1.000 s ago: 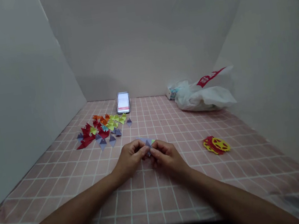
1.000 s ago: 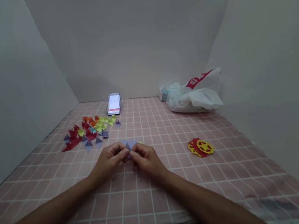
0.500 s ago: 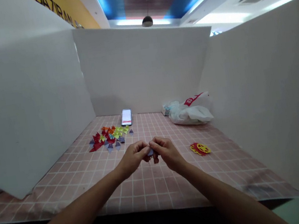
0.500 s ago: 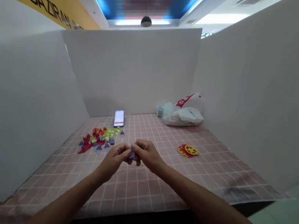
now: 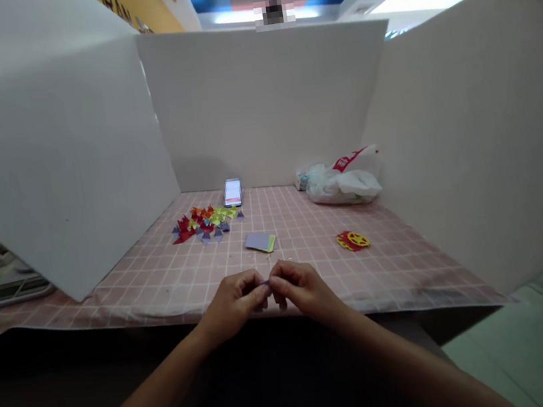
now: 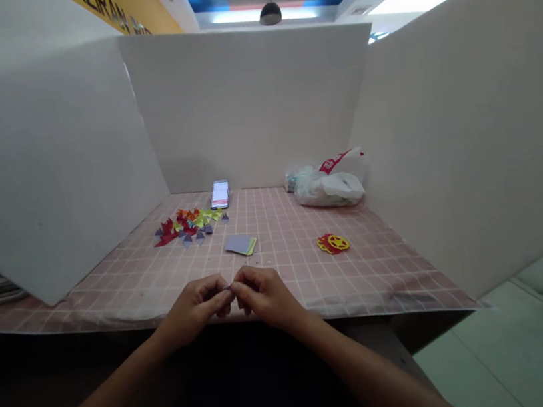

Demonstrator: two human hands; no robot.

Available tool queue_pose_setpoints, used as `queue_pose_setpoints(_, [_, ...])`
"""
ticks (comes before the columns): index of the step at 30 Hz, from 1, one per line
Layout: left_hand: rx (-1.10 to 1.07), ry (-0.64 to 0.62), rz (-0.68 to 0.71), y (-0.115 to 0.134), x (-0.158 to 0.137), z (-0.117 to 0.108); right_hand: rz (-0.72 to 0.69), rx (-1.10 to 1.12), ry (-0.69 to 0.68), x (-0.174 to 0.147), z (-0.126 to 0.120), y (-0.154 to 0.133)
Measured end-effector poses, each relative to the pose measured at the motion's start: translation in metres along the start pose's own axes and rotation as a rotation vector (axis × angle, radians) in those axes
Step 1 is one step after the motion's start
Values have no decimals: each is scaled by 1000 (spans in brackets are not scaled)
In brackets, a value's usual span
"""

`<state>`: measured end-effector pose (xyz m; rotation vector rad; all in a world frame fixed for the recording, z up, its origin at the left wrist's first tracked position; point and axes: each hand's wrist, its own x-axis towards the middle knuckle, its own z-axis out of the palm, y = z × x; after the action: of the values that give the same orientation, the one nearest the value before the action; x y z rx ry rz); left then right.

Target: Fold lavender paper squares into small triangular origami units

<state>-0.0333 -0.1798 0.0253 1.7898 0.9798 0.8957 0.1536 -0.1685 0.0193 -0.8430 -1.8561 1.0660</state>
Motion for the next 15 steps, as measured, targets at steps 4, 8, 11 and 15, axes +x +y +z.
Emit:
queue_pose_setpoints(4, [-65,-26,-33,-1,-23,13,20,-23,7,-21,9,-2])
queue_pose_setpoints(8, [-42,172,27,-3,-39,29,-25,-24,147,-33,24,-2])
queue_pose_setpoints(11, [24,221,19,-5,-48,36,20,49,66,-38,27,-3])
queue_pose_setpoints(15, [2,237,53,-6,-54,44,6,-53,36,-43,23,-5])
